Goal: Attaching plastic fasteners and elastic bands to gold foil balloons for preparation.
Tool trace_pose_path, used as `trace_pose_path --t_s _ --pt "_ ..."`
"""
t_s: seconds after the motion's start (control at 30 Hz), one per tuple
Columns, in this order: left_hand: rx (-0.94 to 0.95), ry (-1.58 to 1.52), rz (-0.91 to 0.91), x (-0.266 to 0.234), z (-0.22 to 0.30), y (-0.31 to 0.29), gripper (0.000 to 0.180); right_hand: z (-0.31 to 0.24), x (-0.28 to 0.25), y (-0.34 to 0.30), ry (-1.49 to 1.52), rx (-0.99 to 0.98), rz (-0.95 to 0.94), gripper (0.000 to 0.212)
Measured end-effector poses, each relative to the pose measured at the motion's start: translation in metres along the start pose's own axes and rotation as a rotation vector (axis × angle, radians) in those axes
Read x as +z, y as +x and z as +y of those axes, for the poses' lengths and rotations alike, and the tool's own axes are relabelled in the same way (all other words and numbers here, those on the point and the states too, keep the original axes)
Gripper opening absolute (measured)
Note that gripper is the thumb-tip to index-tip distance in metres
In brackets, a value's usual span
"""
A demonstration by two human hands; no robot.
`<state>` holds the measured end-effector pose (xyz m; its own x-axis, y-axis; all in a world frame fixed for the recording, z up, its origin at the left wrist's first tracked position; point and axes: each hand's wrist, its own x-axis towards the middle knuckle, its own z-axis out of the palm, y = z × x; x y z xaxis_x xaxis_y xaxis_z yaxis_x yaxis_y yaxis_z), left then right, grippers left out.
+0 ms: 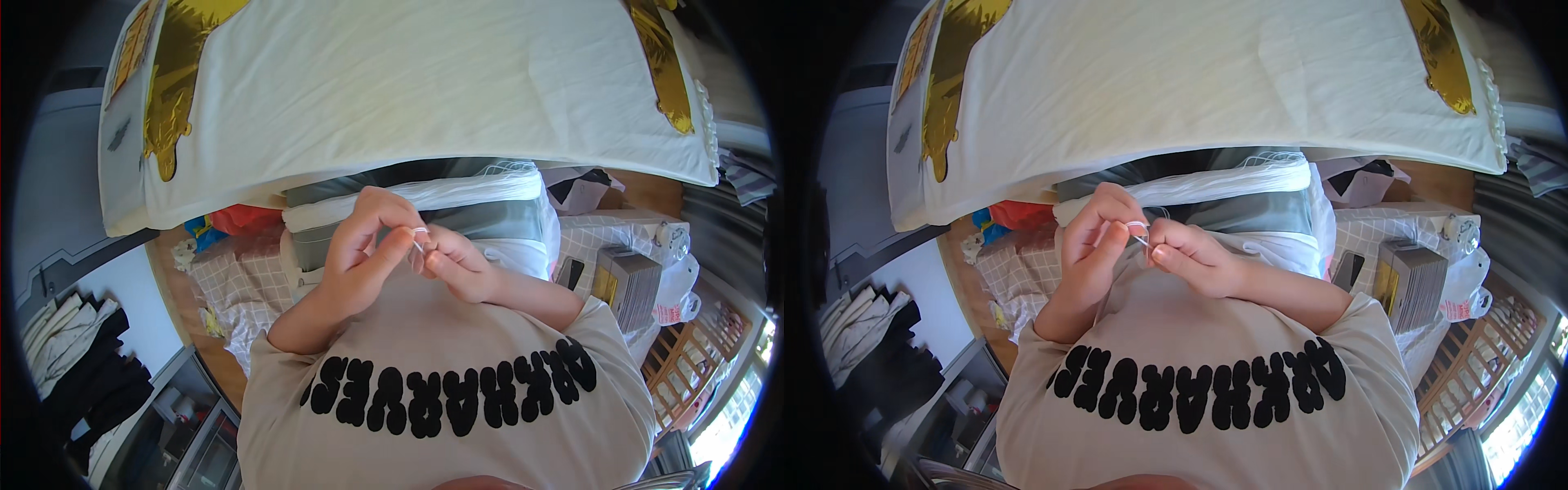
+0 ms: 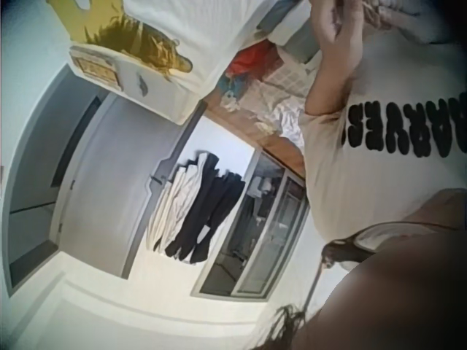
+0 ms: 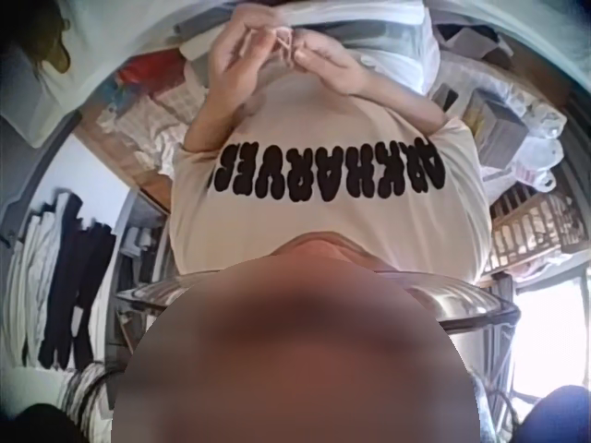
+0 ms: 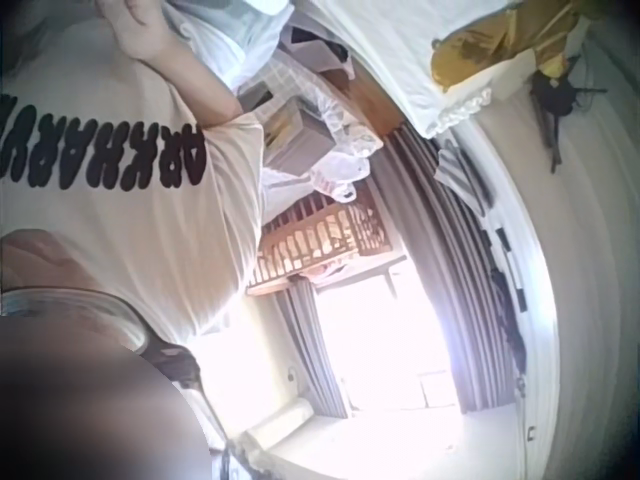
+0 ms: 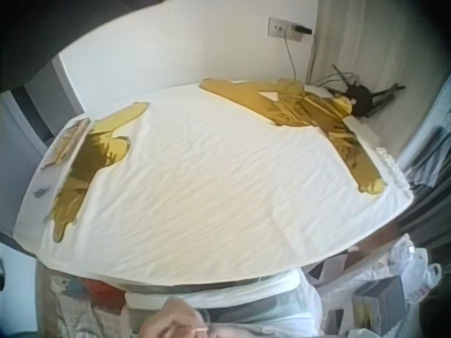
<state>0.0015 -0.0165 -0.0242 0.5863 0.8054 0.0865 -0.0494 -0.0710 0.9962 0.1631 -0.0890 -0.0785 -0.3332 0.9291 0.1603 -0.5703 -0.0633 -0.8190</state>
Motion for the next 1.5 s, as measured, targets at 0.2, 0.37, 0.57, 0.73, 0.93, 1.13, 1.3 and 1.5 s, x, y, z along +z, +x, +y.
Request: trace_pose_path --t_s 0.2,0.37,0.57,0.73,0.93,1.13,1.3,1.5 --pt "-0.123 -0.345 -0.035 -0.005 0.007 0.007 0.006 -0.005 0.002 -0.003 -0.313 0.064 0.081 0.017" --pt "-0.108 -0.195 -0.007 -0.010 0.006 0.005 0.006 -0.008 -0.001 -0.006 -0.517 0.109 0.167 0.017" --pt "-0.242 -0.669 -0.113 -0.016 -0.001 0.006 0.009 -0.004 -0.002 -0.005 -0.443 0.262 0.152 0.016" --pt "-0.200 -0.488 0.042 -0.016 -0.005 0.000 0.008 0.005 -0.002 -0.006 -0.435 0.302 0.206 0.015" --pt "-0.258 -0.354 0.020 -0.014 -0.003 0.000 0.004 -0.008 -0.018 0.004 0.104 0.467 0.481 0.022" --pt "-0.391 -0.138 0.048 -0.006 -0.026 -0.010 0.012 -0.030 -0.024 0.027 0.253 0.321 0.391 0.018" --pt "-0.214 -0.083 0.268 0.008 -0.059 -0.024 0.017 -0.028 0.008 0.032 -0.238 0.095 0.227 0.018" --pt "-0.291 -0.350 0.340 0.013 -0.062 -0.020 0.024 -0.031 0.016 0.022 -0.315 0.110 0.122 0.015"
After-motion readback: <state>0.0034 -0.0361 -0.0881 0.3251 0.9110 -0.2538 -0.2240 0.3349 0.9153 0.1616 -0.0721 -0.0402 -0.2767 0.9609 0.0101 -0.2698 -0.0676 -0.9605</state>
